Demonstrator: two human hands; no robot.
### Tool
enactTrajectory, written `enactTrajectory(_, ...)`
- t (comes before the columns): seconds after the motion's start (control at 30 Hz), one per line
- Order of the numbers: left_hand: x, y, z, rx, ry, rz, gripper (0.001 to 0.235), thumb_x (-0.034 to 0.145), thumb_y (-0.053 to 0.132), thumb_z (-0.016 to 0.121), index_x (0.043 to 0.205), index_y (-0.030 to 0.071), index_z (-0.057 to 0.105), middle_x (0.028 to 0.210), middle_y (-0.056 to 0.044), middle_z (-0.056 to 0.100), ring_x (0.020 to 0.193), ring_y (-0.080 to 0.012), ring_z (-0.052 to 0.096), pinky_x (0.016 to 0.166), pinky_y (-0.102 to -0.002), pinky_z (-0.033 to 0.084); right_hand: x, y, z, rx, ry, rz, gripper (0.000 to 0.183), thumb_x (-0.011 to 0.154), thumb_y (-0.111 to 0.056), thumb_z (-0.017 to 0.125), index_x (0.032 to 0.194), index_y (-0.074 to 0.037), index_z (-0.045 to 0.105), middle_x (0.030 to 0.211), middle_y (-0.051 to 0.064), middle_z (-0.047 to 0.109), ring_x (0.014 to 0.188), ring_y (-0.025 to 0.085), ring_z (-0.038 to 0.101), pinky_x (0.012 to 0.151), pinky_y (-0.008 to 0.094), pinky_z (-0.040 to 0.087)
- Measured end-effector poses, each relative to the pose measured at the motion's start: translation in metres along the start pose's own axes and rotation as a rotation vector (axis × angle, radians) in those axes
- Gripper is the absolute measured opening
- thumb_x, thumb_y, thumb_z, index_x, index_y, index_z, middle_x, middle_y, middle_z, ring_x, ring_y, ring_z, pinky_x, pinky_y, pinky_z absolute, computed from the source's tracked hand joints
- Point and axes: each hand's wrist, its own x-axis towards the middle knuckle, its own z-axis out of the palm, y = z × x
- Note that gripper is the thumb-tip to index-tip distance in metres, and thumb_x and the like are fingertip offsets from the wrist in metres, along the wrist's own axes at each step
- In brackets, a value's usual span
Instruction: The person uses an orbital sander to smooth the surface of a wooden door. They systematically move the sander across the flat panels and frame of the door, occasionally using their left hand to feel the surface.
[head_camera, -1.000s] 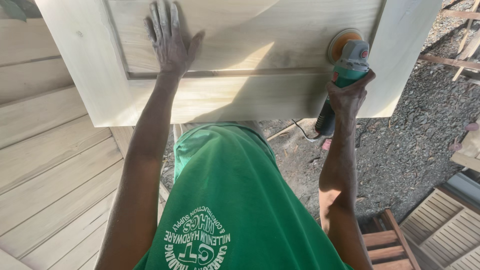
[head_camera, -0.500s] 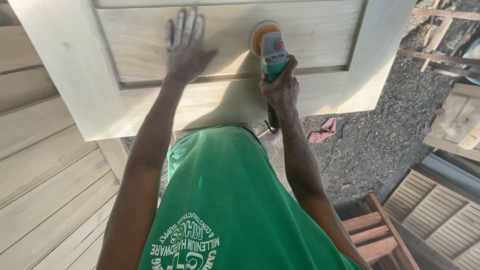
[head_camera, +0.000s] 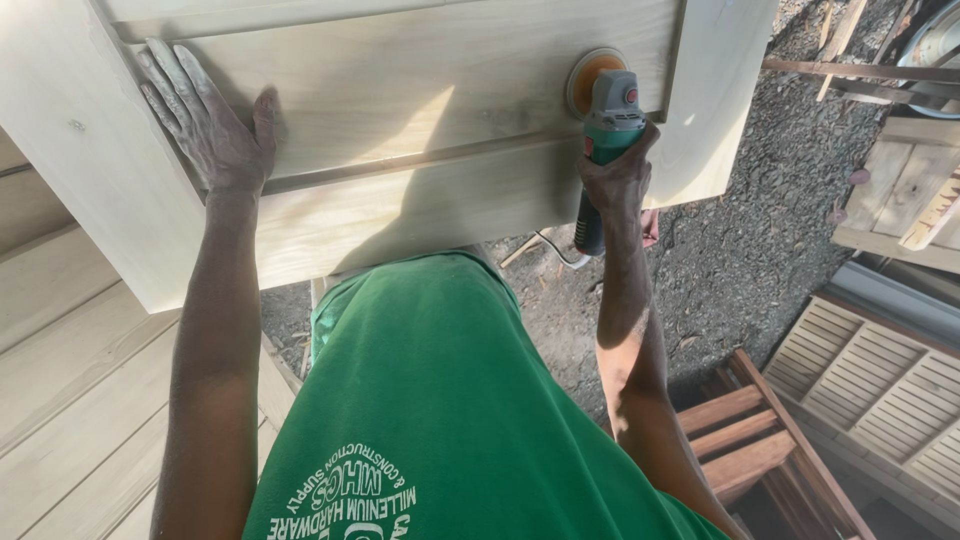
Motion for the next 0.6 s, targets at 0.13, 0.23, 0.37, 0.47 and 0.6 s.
enactTrajectory(0.13,-0.006,0.009,-0.007,0.032,-0.04,-0.027,0.099,0.117,0.074,0.035,0.166,-0.002,-0.003,0.181,-0.024,-0.002,0.167,-0.04,-0.006,0.139,-0.058,-0.003,0.008,0.019,-0.009,0.014,0.013,0.052,0.087,0.077,-0.014,0.079,0.141,-0.012,0.019,0.116,0.027,0.067,0.095,0.043,0.076,0.088,0.053,0.068)
enactTrajectory(0.23,-0.006,0.012,-0.009,0.044,-0.041,-0.04,0.099,0.116,0.075,0.035,0.166,-0.001,-0.003,0.181,-0.024,-0.001,0.167,-0.0397,-0.006,0.139,-0.058,-0.003,0.017,0.026,-0.019,0.045,0.023,0.107,0.087,0.079,-0.015,0.079,0.142,-0.012,0.019,0.118,0.027,0.065,0.099,0.044,0.075,0.089,0.052,0.067)
enactTrajectory(0.37,-0.003,0.008,-0.001,0.056,-0.053,-0.067,0.101,0.114,0.076,0.034,0.171,0.001,-0.002,0.18,-0.022,-0.002,0.167,-0.0382,-0.005,0.139,-0.057,-0.003,0.027,0.03,-0.027,0.061,0.051,0.097,0.088,0.078,-0.014,0.08,0.142,-0.014,0.02,0.119,0.026,0.066,0.102,0.042,0.075,0.087,0.052,0.068)
enactTrajectory(0.47,-0.002,0.003,0.007,0.086,0.014,-0.026,0.097,0.113,0.073,0.032,0.167,0.0,-0.002,0.176,-0.023,-0.002,0.168,-0.0383,-0.005,0.14,-0.056,-0.002,0.029,0.028,-0.028,0.05,0.048,0.065,0.088,0.078,-0.013,0.08,0.142,-0.014,0.021,0.119,0.026,0.066,0.101,0.043,0.075,0.088,0.052,0.068)
enactTrajectory(0.6,-0.008,0.0,0.013,0.05,0.001,-0.028,0.096,0.115,0.073,0.033,0.167,0.001,-0.001,0.182,-0.021,-0.001,0.168,-0.0375,-0.004,0.14,-0.057,-0.001,0.021,0.017,-0.019,0.052,0.023,0.042,0.087,0.078,-0.014,0.079,0.141,-0.014,0.019,0.115,0.027,0.067,0.094,0.043,0.076,0.087,0.052,0.069)
